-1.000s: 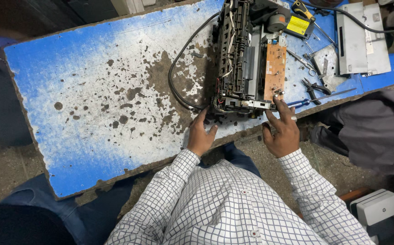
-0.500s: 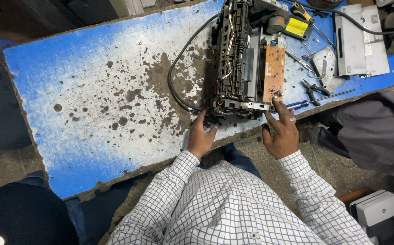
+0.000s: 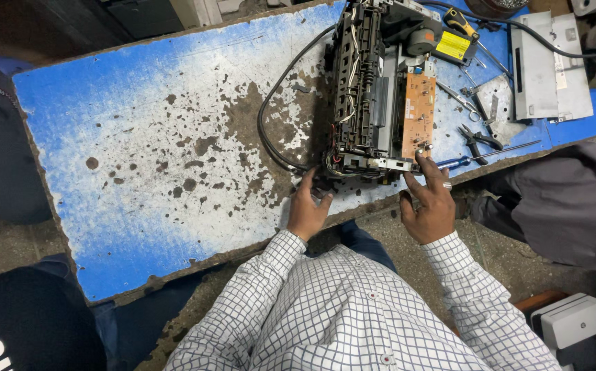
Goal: The person disassembles an electronic device on a blue workbench using pliers and a screwdriver. They remove screws, detach components, and flip the device to access the circuit board, then reassemble parts.
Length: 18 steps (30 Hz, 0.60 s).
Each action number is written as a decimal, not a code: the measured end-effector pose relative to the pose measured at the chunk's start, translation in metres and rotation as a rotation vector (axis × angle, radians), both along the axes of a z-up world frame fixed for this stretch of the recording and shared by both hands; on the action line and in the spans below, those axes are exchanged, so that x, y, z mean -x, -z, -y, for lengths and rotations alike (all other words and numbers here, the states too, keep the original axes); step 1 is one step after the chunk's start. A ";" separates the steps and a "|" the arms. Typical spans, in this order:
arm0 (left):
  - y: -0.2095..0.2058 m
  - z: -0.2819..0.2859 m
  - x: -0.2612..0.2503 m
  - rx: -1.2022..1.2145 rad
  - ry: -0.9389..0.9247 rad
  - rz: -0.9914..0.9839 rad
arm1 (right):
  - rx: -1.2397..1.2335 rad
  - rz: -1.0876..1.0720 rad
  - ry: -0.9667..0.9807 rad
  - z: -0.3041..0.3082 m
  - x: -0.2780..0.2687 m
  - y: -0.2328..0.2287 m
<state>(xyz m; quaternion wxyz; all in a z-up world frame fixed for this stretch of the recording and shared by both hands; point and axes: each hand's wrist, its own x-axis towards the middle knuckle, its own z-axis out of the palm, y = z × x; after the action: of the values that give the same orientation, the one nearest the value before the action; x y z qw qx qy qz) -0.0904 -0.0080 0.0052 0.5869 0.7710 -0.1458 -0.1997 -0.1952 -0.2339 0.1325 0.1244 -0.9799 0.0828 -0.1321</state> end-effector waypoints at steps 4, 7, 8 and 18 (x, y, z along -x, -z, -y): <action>0.001 0.001 0.002 0.031 -0.022 -0.036 | 0.005 0.013 -0.003 0.001 0.000 0.001; 0.002 0.003 0.003 0.032 -0.026 -0.099 | 0.001 0.038 -0.012 0.000 0.000 0.001; 0.002 0.004 0.003 0.033 -0.025 -0.122 | -0.002 0.049 -0.014 0.000 0.000 0.001; 0.010 0.008 -0.001 0.263 -0.074 -0.185 | 0.004 0.036 -0.012 -0.001 0.000 -0.003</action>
<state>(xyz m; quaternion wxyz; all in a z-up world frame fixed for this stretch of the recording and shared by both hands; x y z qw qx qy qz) -0.0899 -0.0155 -0.0047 0.7005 0.6707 -0.0878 -0.2273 -0.1949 -0.2332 0.1352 0.1246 -0.9781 0.0745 -0.1492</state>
